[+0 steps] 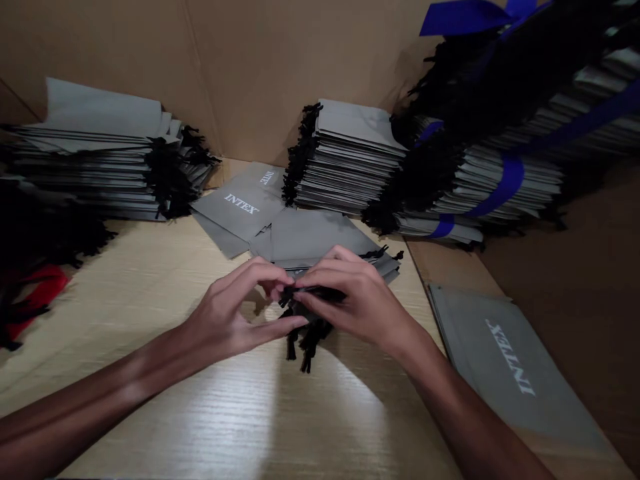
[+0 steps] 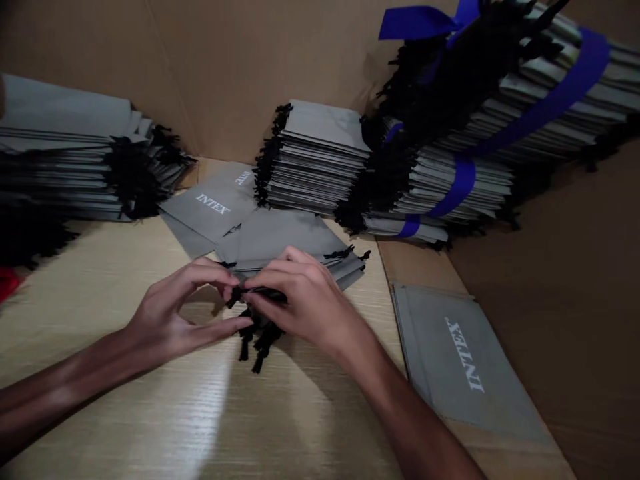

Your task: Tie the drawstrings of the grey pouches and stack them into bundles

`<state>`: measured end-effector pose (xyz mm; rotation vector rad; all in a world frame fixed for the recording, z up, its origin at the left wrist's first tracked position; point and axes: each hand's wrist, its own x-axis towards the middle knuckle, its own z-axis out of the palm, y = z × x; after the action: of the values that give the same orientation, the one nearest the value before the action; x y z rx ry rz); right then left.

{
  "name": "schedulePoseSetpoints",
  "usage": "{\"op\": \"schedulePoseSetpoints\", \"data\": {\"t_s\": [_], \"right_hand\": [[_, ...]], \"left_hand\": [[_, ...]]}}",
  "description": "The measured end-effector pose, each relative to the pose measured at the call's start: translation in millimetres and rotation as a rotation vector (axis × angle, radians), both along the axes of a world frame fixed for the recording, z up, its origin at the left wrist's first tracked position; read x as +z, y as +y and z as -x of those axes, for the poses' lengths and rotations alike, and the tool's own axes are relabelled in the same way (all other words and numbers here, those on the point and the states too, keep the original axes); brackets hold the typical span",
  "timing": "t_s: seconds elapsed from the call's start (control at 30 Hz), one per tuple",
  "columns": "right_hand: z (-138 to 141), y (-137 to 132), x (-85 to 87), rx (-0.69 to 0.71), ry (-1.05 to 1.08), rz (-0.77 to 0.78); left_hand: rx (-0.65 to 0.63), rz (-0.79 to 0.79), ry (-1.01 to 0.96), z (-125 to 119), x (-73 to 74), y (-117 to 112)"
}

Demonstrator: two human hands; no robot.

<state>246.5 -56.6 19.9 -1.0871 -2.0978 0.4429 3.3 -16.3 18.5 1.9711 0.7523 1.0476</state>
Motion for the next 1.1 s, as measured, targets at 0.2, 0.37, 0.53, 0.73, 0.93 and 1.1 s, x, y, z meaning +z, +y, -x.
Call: {"op": "schedulePoseSetpoints", "data": {"t_s": [0.2, 0.37, 0.53, 0.73, 0.93, 1.1], "right_hand": [[2.1, 0.6, -1.2, -0.027, -0.004, -0.073], [1.2, 0.1, -3.3, -0.027, -0.015, -0.101], [3.3, -1.7, -2.7, -0.033, -0.079, -0.118], [7.6, -1.4, -6.9, -0.007, -0.105, -0.201], [12.0, -1.5, -7.6, -0.007, -0.128, -0.251], [12.9, -4.3, -7.6, -0.033, -0.124, -0.257]], "left_hand": [[-0.005, -0.134, 0.065, 1.0, -7.5, 5.2], [0.011, -0.119, 0.040, 1.1, -7.8, 5.7], [0.045, -0.020, 0.032, -1.4, -3.8, 3.5], [0.001, 0.017, 0.068, 0.6, -4.3, 6.5], [-0.027, -0.037, 0.062, 4.2, -3.5, 10.3], [-0.059, -0.035, 0.021, 6.6, -2.0, 13.8]]}}
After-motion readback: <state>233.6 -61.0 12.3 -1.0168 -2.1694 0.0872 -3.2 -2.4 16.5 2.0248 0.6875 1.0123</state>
